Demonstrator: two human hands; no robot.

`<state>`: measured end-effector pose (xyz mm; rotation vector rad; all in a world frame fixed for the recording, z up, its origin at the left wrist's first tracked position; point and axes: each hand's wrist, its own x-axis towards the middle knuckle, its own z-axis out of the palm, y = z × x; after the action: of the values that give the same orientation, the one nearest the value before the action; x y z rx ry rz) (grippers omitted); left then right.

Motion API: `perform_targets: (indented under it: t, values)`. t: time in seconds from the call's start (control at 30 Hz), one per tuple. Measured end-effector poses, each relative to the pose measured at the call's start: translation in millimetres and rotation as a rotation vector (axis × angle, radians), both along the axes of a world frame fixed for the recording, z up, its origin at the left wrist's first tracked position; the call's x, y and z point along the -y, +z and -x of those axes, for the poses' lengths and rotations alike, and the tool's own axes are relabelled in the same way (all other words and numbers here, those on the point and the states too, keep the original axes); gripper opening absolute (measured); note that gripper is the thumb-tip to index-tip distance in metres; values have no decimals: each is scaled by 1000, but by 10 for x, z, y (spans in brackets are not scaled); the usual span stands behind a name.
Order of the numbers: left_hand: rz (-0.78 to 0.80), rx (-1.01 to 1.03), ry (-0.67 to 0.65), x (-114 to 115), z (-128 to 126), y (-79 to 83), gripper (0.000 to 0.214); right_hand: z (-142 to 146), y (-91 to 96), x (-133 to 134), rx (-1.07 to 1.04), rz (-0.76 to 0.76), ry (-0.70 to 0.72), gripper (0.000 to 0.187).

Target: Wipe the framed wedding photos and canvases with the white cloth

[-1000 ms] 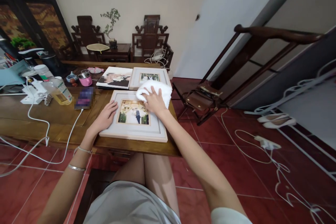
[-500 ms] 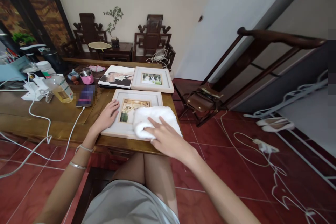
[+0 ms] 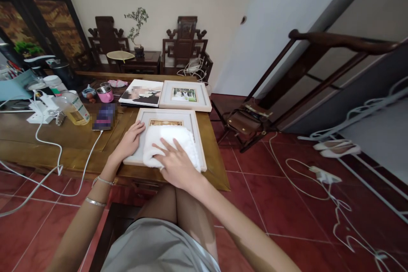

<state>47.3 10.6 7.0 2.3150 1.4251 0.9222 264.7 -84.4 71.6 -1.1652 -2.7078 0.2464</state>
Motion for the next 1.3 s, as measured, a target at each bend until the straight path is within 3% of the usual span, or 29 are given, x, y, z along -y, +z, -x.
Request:
perform_targets:
  t: [0.2, 0.33, 0.53, 0.63, 0.73, 0.87, 1.1, 1.2, 1.3]
  values:
    - [50, 22, 9, 7, -16, -49, 46, -754, -53, 133, 79, -65, -150, 43]
    - [62, 26, -8, 19, -18, -60, 49, -854, -142, 29, 96, -106, -173, 42]
    - [51, 1, -12, 26, 3, -44, 52, -455, -116, -901, 102, -95, -321, 45]
    - [52, -30, -15, 20, 6, -16, 52, -76, -34, -1334, 76, -78, -184, 48]
    - [37, -50, -20, 4, 8, 3, 52, 288, -2, -1521, 89, -75, 1, 50]
    - [5, -30, -37, -12, 13, -17, 54, 346, -25, -1500, 112, -74, -9, 51]
    - [47, 28, 16, -8, 13, -78, 53, -625, 17, -1380, 207, -62, -213, 52]
    - [38, 29, 9, -18, 16, -78, 53, -839, 36, -1172, 245, -80, -233, 55]
    - [38, 12, 12, -30, 20, -79, 54, -831, 71, -749, 244, -77, -171, 57]
